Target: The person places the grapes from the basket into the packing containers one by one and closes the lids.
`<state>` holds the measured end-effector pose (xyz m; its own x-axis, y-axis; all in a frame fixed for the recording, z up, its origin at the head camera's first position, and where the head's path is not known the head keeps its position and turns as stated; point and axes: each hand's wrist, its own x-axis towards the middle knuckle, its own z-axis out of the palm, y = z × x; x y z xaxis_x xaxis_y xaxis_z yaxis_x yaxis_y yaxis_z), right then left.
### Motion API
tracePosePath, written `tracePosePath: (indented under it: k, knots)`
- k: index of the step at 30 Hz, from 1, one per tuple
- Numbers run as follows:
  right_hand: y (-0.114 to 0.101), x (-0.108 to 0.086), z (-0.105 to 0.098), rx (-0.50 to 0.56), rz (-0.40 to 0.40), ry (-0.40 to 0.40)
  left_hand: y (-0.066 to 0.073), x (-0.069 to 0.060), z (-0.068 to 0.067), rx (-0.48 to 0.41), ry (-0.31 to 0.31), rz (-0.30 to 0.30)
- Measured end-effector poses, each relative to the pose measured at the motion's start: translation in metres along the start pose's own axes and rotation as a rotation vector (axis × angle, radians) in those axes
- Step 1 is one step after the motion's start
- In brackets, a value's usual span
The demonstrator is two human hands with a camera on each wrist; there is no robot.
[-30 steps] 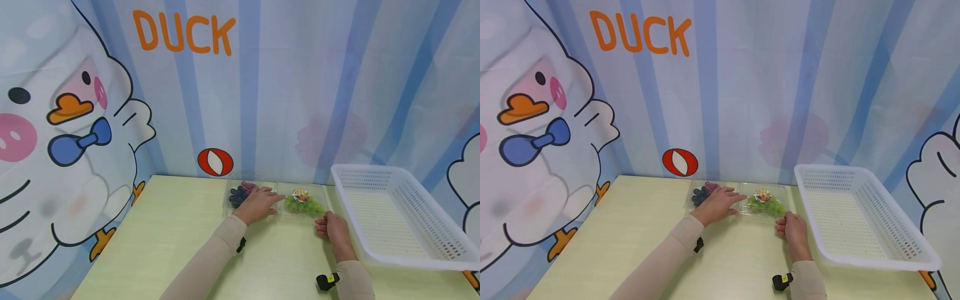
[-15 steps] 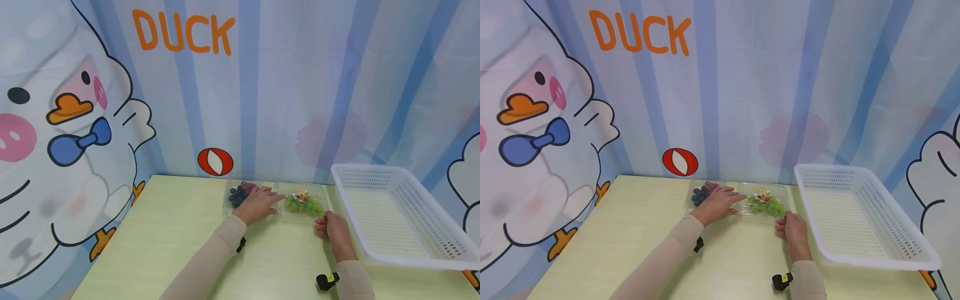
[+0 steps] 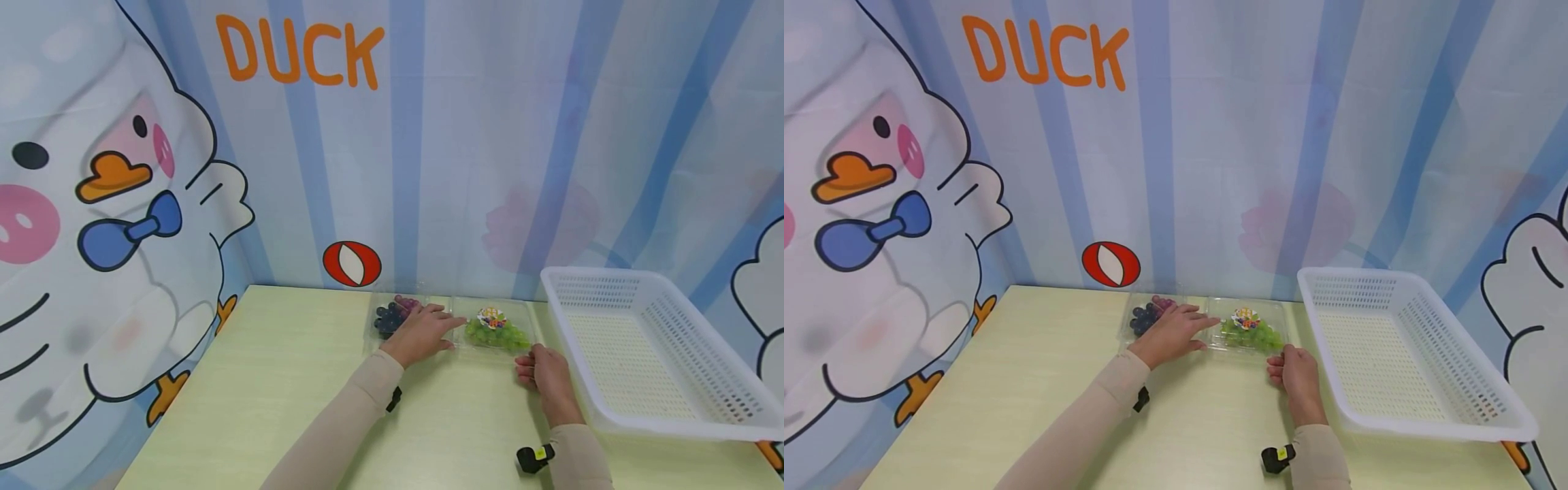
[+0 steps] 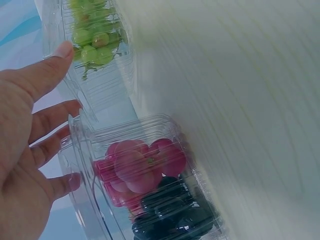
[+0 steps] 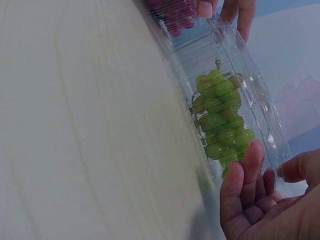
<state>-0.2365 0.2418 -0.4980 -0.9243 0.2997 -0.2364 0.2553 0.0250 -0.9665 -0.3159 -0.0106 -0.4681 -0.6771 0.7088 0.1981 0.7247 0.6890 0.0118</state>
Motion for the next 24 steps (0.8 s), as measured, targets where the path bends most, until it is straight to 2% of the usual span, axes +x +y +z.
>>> tracePosePath:
  k: [9, 24]
  knots:
    - [0.0004, 0.0005, 0.0009, 0.007, -0.019, 0.023, 0.0002, 0.0006, 0.0012, 0.007, -0.006, 0.0]
    - [0.0004, -0.0015, 0.0046, 0.056, 0.001, 0.037, -0.0008, 0.0016, 0.0006, 0.016, 0.001, 0.012]
